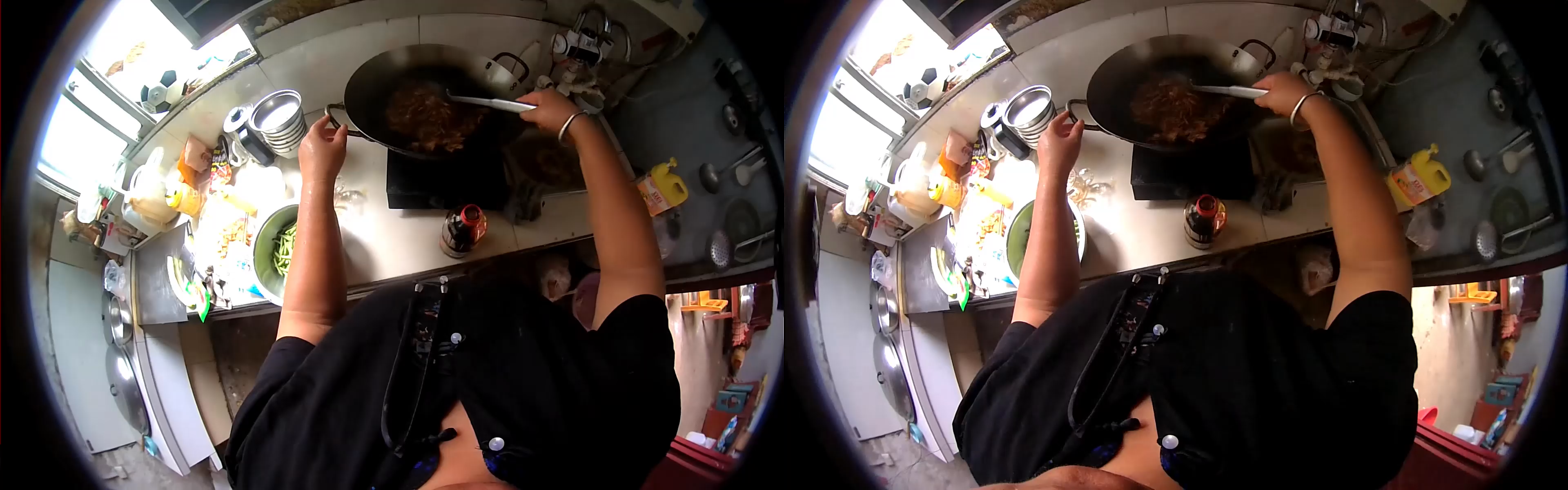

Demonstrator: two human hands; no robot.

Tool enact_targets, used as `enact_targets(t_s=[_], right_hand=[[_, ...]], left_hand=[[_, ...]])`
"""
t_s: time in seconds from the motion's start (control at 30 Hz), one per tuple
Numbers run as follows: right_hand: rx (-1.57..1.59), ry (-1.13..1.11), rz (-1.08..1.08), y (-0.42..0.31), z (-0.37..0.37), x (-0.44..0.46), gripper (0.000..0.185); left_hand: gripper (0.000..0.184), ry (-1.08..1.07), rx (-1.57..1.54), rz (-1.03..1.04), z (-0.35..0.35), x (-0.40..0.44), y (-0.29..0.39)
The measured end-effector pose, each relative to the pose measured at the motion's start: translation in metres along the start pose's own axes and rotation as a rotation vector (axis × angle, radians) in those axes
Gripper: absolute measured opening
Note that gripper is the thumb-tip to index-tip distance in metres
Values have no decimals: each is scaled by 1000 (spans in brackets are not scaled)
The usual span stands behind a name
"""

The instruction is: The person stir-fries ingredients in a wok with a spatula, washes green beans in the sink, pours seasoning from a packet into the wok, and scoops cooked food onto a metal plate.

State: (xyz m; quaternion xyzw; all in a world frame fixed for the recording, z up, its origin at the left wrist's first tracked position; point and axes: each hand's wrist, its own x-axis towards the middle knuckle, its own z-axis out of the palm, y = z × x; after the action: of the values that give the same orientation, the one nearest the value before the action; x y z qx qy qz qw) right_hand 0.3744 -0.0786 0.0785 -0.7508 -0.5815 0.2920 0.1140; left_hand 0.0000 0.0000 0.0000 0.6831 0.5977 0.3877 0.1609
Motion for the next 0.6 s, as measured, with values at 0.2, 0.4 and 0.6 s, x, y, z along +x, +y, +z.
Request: enact_targets(t_s=[0.2, 0.4, 0.6], right_hand=[[-292, 164, -367, -5, -27, -50, 39], [-352, 320, -457, -25, -44, -120, 39], [-539, 367, -419, -46, -49, -168, 37]], left_hand=[[43, 26, -2, -6, 5, 0, -3], [50, 47, -10, -1, 9, 4, -11], [51, 14, -47, -20, 13, 6, -14]])
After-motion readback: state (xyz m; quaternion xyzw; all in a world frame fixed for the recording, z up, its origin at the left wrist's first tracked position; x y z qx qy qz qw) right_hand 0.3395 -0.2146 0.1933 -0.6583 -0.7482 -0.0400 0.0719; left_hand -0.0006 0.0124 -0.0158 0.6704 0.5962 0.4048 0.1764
